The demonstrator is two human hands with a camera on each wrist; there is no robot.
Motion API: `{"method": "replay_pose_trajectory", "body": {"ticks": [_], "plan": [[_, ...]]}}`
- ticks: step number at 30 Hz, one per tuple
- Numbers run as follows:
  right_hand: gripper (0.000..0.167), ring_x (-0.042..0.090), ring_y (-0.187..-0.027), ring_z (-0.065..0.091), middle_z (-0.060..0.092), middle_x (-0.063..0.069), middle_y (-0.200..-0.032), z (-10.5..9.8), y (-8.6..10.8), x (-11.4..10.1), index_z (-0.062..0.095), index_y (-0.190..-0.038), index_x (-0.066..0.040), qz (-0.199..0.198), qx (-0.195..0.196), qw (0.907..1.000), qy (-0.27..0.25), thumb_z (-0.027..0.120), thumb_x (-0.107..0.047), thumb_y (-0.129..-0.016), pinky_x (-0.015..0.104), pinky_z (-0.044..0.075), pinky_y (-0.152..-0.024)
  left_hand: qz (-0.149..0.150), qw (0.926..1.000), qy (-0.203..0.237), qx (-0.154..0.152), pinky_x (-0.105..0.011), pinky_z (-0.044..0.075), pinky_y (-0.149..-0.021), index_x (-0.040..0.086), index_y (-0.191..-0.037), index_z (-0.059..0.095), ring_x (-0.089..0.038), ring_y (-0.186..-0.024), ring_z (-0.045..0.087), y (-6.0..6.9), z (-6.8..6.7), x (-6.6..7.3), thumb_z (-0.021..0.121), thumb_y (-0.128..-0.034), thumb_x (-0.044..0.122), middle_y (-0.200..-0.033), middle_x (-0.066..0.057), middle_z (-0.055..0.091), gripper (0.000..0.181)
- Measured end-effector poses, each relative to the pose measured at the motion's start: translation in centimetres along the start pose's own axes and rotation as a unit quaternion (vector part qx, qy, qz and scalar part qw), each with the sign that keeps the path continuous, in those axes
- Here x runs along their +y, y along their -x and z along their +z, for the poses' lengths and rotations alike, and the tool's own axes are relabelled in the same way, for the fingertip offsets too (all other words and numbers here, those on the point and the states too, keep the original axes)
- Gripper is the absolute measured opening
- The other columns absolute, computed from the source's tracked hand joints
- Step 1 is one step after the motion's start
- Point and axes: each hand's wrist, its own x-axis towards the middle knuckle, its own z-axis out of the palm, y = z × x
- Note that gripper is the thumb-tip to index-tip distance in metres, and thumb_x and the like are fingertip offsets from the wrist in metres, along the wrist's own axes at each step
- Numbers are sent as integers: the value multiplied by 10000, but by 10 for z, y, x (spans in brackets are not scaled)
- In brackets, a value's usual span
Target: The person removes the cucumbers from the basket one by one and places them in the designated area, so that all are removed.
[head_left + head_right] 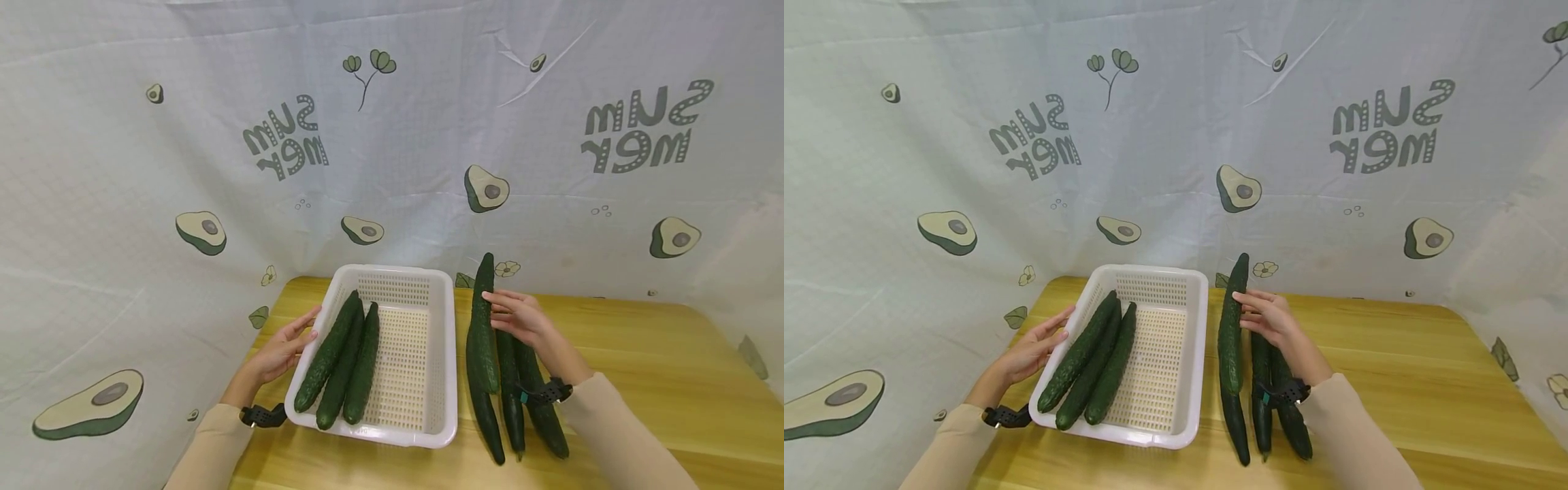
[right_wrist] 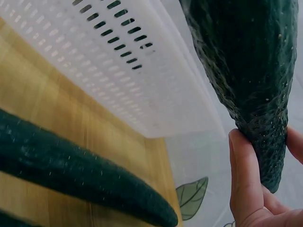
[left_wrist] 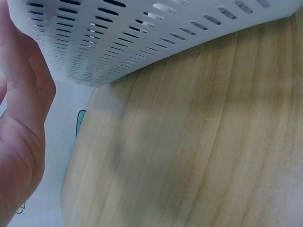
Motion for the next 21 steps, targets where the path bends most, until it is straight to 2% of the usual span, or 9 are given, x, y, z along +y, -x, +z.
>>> {"method": "replay_pose_trajectory", "body": {"ticks": [7, 12, 21], "plan": [[816, 45, -873, 625, 29, 371, -1570, -15, 6, 7, 47, -1576, 38, 95, 85, 9999, -2, 569, -261, -1024, 259, 559, -779, -12, 10000, 36, 2, -360, 588, -766, 211, -1619, 170, -187, -996, 657, 0, 0, 0, 435, -1082, 100, -1448, -85, 314, 609], [813, 26, -872, 626, 46, 376, -1566, -23, 10, 12, 49, -1569, 57, 51, 94, 9997, 221, 562, -271, -1030, 259, 559, -788, -5, 10000, 44, -1, -364, 588, -765, 214, -1619, 172, -192, -998, 658, 0, -1, 0, 437, -1082, 102, -1453, -88, 311, 609], [841, 28, -865, 630, 38, 393, -1553, -35, 13, 22, 9, -1570, 49, 176, 153, 9993, 307, 556, -294, -1030, 237, 561, -779, -25, 10000, 42, 8, -342, 591, -737, 217, -1620, 169, -179, -978, 655, -1, -1, -1, 454, -1079, 113, -1486, -109, 281, 620]]}}
